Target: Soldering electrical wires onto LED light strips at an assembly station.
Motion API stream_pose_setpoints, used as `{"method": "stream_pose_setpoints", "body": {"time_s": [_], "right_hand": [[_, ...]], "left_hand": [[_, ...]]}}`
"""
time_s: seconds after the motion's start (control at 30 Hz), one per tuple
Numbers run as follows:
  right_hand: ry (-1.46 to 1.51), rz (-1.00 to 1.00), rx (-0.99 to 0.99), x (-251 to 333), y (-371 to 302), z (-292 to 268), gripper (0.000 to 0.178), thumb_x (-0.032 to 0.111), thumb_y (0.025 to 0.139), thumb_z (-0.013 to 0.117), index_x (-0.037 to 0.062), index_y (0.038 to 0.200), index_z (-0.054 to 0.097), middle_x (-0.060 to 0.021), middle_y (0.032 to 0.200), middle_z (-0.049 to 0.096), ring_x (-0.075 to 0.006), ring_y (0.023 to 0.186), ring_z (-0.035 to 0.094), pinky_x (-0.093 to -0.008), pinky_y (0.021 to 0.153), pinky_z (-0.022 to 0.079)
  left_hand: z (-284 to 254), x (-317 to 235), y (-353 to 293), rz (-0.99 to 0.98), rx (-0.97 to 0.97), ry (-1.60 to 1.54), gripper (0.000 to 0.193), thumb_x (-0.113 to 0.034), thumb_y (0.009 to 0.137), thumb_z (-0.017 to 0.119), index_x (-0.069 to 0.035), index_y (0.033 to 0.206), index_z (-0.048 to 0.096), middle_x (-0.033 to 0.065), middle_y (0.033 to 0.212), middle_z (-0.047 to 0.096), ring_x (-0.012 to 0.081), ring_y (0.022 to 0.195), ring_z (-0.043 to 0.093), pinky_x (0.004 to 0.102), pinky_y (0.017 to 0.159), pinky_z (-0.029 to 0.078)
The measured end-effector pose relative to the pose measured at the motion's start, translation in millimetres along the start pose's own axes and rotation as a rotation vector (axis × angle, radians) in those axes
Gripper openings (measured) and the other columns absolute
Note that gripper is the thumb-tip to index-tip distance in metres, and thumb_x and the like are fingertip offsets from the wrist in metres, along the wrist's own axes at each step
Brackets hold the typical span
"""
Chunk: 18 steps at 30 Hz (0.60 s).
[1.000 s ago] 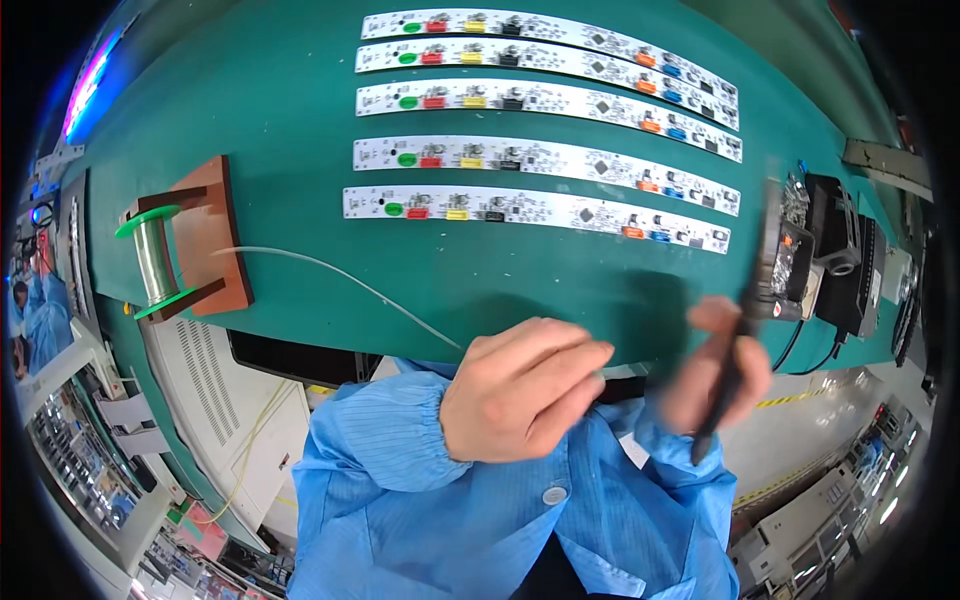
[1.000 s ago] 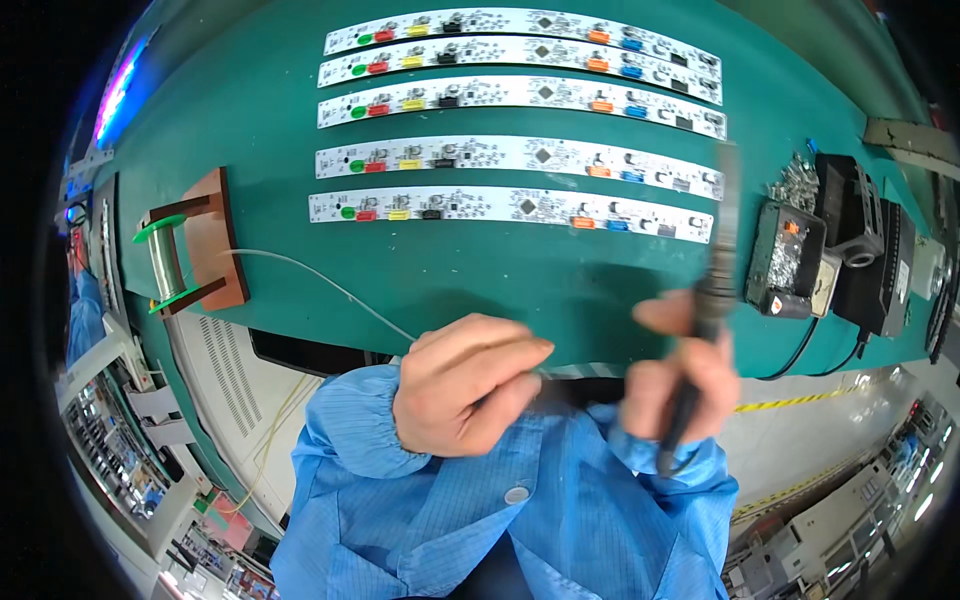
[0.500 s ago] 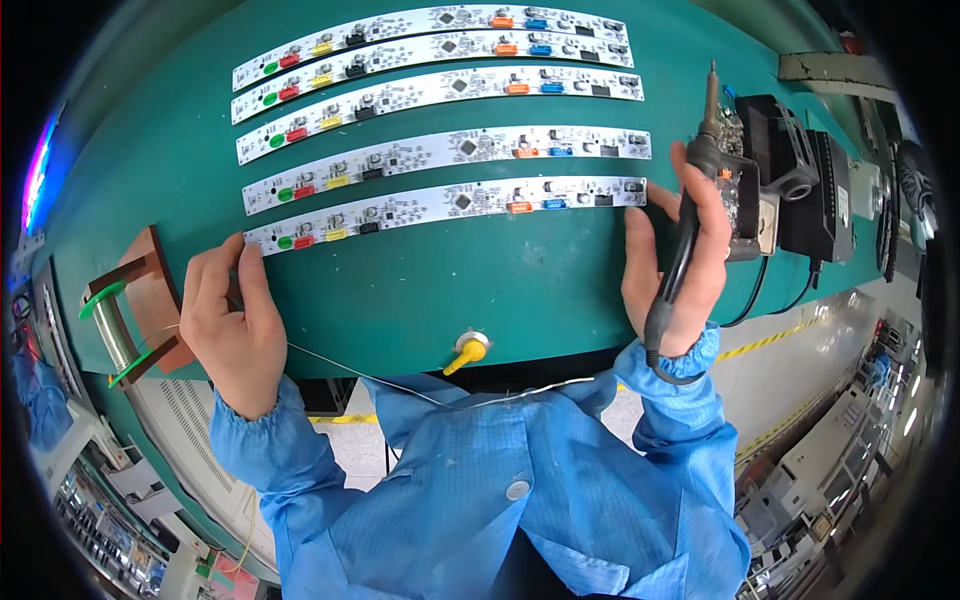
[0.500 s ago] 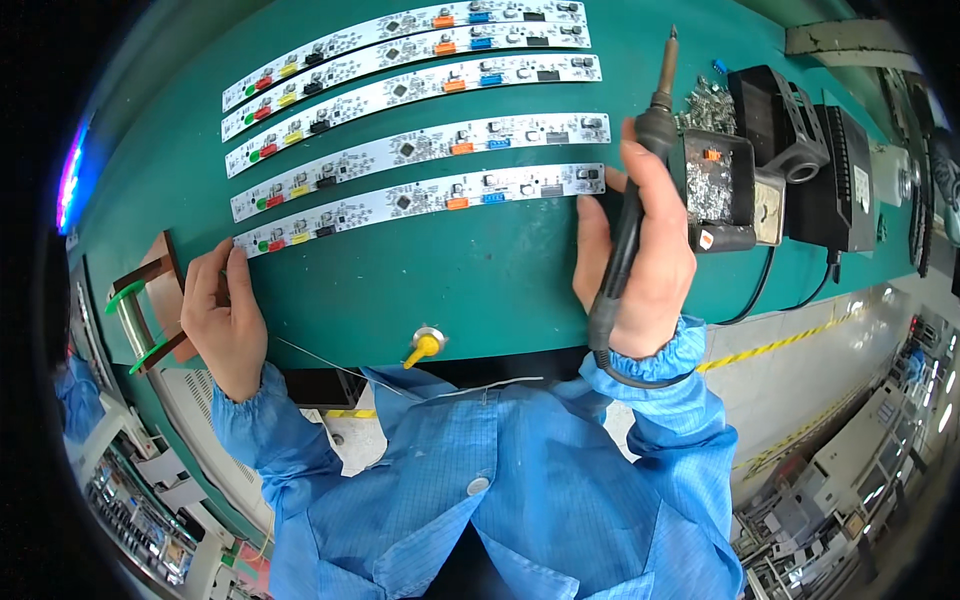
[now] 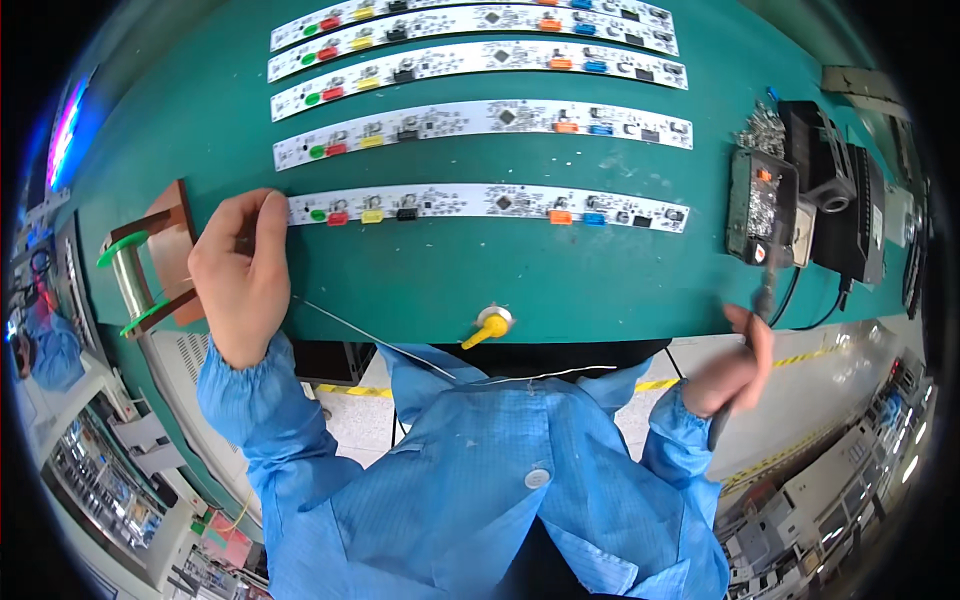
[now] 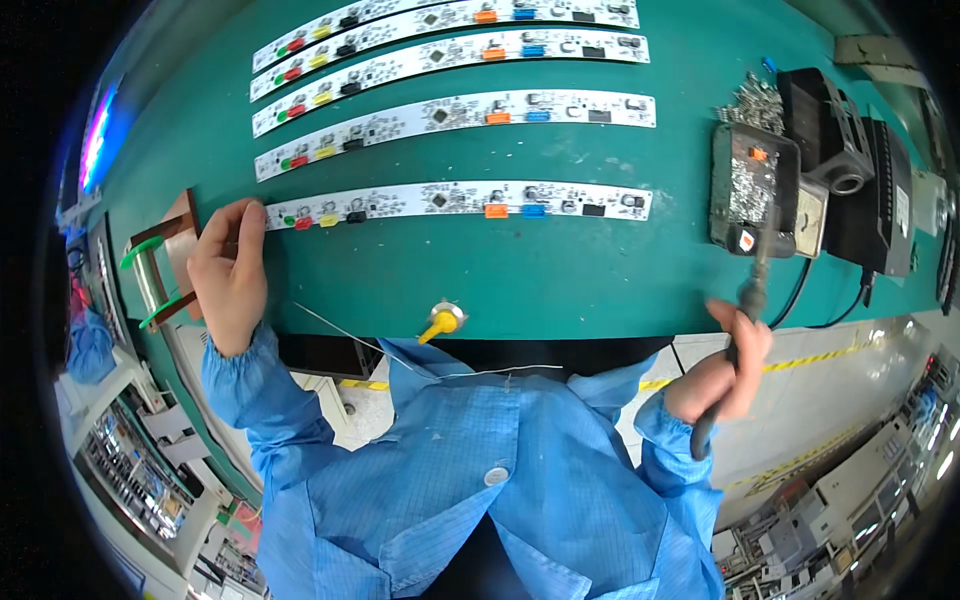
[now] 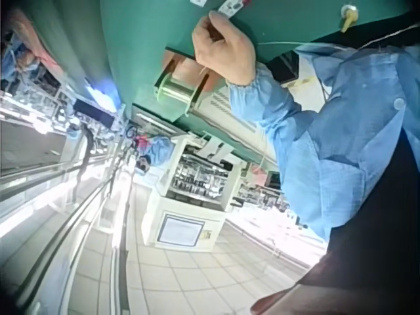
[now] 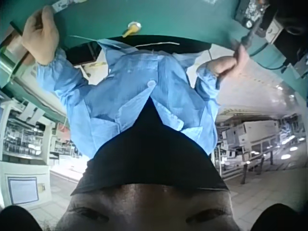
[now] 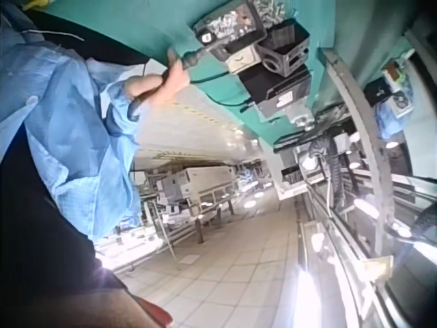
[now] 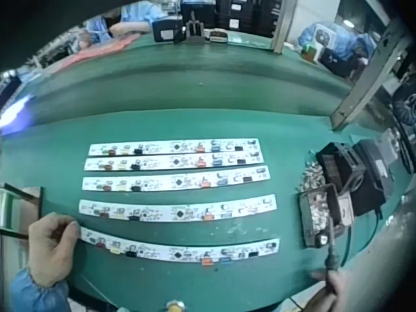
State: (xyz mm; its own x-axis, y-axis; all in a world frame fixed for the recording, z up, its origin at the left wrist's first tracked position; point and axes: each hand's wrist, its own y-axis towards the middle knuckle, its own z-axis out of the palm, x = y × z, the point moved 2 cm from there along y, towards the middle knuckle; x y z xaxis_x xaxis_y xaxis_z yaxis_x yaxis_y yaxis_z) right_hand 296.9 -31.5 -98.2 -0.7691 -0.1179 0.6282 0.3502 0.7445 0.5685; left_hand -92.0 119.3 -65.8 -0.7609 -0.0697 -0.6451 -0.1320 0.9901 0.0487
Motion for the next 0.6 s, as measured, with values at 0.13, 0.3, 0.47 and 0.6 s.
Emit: {"method": "stream_pose_setpoints", "body": {"time_s": [0.13, 0.3, 0.47, 0.6], "right_hand": [[0.029, -0.109, 0.137, 16, 12, 8, 0.033, 0.017, 0.093, 0.046, -0.0047, 0.119, 0.05, -0.026, 0.101, 0.062, -0.0293, 0.092, 0.058, -0.0416, 0.086, 0.044], [-0.111, -0.14, 0.285, 50, 48, 59, 0.045, -0.007, 0.083, 0.059, -0.0019, 0.125, 0.046, -0.0191, 0.119, 0.059, -0.0184, 0.086, 0.057, -0.0326, 0.085, 0.046], [-0.066, -0.067, 0.318, 53, 51, 78, 0.045, -0.008, 0.076, 0.066, -0.0008, 0.118, 0.054, -0.0171, 0.115, 0.062, -0.0206, 0.083, 0.058, -0.0307, 0.078, 0.048], [0.028, -0.034, 0.3, 52, 47, 78, 0.042, -0.007, 0.079, 0.064, -0.0002, 0.12, 0.053, -0.0145, 0.112, 0.062, -0.0147, 0.079, 0.057, -0.0268, 0.075, 0.048]], "left_hand": [[-5, -4, 0, -0.023, 0.011, 0.034, 0.017, -0.013, 0.088, 0.062, 0.004, 0.092, 0.065, 0.0093, 0.074, 0.064, 0.0104, 0.066, 0.056, 0.0238, 0.061, 0.046], [-1, 2, 1, -0.011, 0.002, -0.025, 0.016, -0.01, 0.086, 0.062, 0.005, 0.091, 0.065, 0.0118, 0.075, 0.066, 0.013, 0.065, 0.06, 0.0263, 0.06, 0.048], [0, 8, 1, 0.005, 0.034, -0.102, 0.012, -0.007, 0.085, 0.061, 0.005, 0.088, 0.063, 0.012, 0.073, 0.065, 0.0135, 0.063, 0.061, 0.0261, 0.059, 0.049], [-3, 9, -4, 0.01, 0.067, -0.176, 0.011, -0.006, 0.087, 0.06, 0.004, 0.088, 0.062, 0.01, 0.071, 0.064, 0.0115, 0.062, 0.06, 0.0245, 0.057, 0.048]]}}
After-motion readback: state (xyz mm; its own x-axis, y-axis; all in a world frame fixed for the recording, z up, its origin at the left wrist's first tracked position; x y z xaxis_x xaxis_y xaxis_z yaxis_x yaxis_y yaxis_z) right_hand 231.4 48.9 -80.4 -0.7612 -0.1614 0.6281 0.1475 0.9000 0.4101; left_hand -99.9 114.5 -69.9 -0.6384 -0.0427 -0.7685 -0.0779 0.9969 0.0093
